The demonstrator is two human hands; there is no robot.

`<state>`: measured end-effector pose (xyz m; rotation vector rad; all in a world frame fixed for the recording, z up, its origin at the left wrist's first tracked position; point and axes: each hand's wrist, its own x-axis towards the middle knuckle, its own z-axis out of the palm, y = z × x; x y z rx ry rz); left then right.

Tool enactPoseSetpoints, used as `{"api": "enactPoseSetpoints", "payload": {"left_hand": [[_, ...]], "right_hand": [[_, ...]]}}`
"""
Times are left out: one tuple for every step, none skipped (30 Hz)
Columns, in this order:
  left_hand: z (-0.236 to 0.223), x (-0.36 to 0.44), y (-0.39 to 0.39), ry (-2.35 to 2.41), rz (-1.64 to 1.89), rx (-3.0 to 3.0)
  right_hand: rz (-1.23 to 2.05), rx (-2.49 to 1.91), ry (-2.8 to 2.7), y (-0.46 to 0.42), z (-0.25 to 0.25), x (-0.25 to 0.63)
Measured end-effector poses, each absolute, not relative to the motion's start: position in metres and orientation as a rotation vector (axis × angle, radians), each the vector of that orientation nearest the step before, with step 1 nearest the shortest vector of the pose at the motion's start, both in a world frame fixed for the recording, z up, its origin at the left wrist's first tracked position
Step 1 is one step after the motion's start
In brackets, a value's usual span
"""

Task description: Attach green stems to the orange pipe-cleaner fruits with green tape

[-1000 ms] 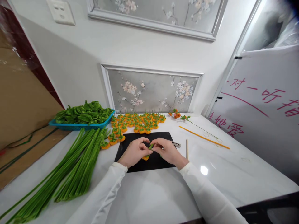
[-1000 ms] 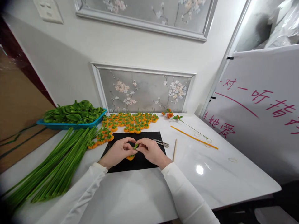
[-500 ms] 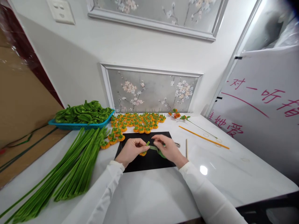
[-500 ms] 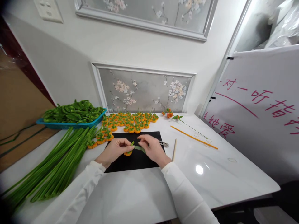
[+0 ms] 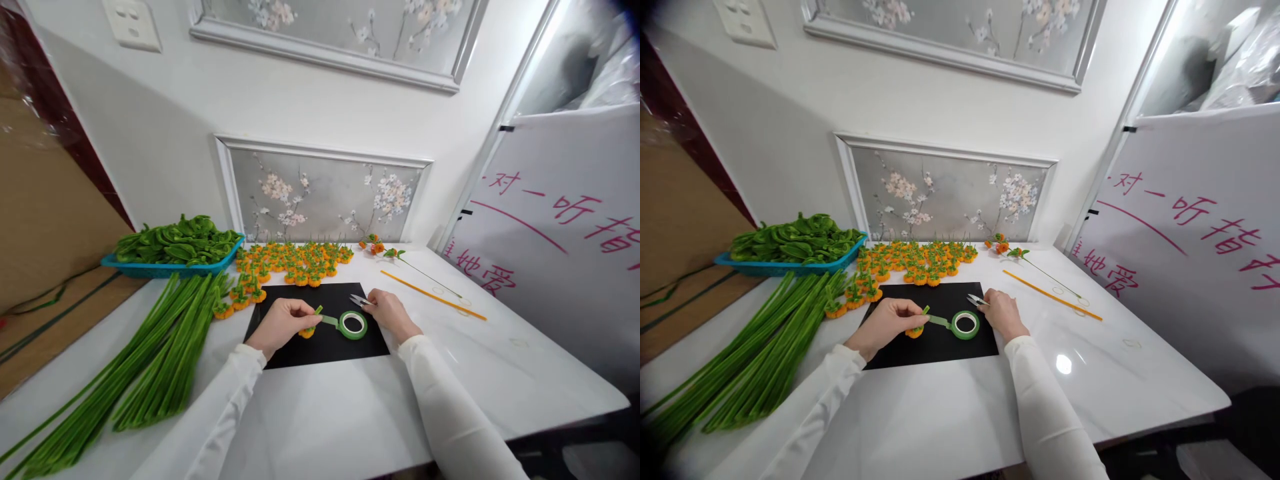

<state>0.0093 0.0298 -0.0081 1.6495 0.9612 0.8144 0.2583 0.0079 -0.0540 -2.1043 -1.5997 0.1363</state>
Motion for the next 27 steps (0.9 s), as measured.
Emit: {"api": "enactPoseSetpoints", "payload": {"left_hand": [[-0.009, 0.009, 0.030, 0.964, 0.811, 1.654], [-0.009, 0.008, 0.030, 0.968, 0.810, 1.658], [-0.010, 0.008, 0.030, 0.972, 0.812, 1.664], [-0.011, 0.007, 0.030, 0.975, 0.817, 1.671], [-0.011, 0.007, 0.030, 0.976, 0.820, 1.680], [-0.012, 0.007, 0.030, 0.978, 0.823, 1.689], [-0.012, 0.006, 0.031, 0.981, 0.826, 1.696], [-0.013, 0.006, 0.031, 0.984, 0.828, 1.700], [-0.013, 0.006, 0.031, 0.988, 0.829, 1.703], [-0.013, 0.007, 0.031, 0.990, 0.829, 1.704], [-0.013, 0.007, 0.031, 0.991, 0.829, 1.704], [-0.012, 0.007, 0.031, 0.990, 0.829, 1.704], [-0.012, 0.007, 0.031, 0.991, 0.828, 1.705], [-0.012, 0.007, 0.031, 0.993, 0.829, 1.706], [-0.011, 0.008, 0.031, 0.998, 0.829, 1.704], [-0.010, 0.008, 0.030, 1.002, 0.831, 1.700], [-0.010, 0.008, 0.030, 1.007, 0.832, 1.695], [-0.009, 0.008, 0.030, 1.011, 0.834, 1.691], [-0.009, 0.008, 0.030, 1.015, 0.834, 1.686], [-0.009, 0.008, 0.029, 1.017, 0.833, 1.683], [-0.008, 0.008, 0.029, 1.020, 0.832, 1.681], [-0.008, 0.008, 0.030, 1.020, 0.829, 1.684], [-0.008, 0.008, 0.030, 1.022, 0.826, 1.690], [-0.007, 0.008, 0.030, 1.021, 0.823, 1.698], [-0.007, 0.008, 0.030, 1.020, 0.821, 1.707], [-0.006, 0.008, 0.029, 1.019, 0.824, 1.717], [-0.006, 0.008, 0.029, 1.018, 0.825, 1.726]], "right_hand": [[0.135, -2.120, -1.574, 0.007, -0.052, 0.261], [0.127, -2.139, -1.540, 0.006, -0.050, 0.265], [0.116, -2.166, -1.495, 0.004, -0.048, 0.271], [0.100, -2.201, -1.437, 0.002, -0.047, 0.279], [0.077, -2.243, -1.369, -0.002, -0.046, 0.287], [0.064, -2.293, -1.297, -0.005, -0.045, 0.296], [0.058, -2.339, -1.233, -0.009, -0.046, 0.306], [0.055, -2.380, -1.172, -0.012, -0.047, 0.315], [0.060, -2.415, -1.121, -0.015, -0.049, 0.323], [0.066, -2.444, -1.077, -0.018, -0.052, 0.330], [0.078, -2.467, -1.048, -0.019, -0.054, 0.335], [0.092, -2.483, -1.030, -0.020, -0.057, 0.339], [0.105, -2.495, -1.019, -0.020, -0.059, 0.342], [0.117, -2.502, -1.016, -0.020, -0.061, 0.343], [0.126, -2.507, -1.015, -0.020, -0.062, 0.344], [0.134, -2.512, -1.016, -0.020, -0.063, 0.344], [0.140, -2.516, -1.018, -0.019, -0.063, 0.344], [0.144, -2.521, -1.019, -0.019, -0.064, 0.344], [0.146, -2.528, -1.016, -0.019, -0.064, 0.343], [0.143, -2.536, -1.010, -0.019, -0.064, 0.343], [0.135, -2.544, -1.000, -0.019, -0.064, 0.343], [0.121, -2.551, -0.990, -0.019, -0.065, 0.342], [0.103, -2.554, -0.982, -0.020, -0.065, 0.342], [0.078, -2.551, -0.980, -0.020, -0.064, 0.340], [0.044, -2.538, -0.988, -0.020, -0.063, 0.338], [0.005, -2.516, -1.007, -0.019, -0.061, 0.334], [-0.042, -2.483, -1.039, -0.018, -0.058, 0.328]]}}
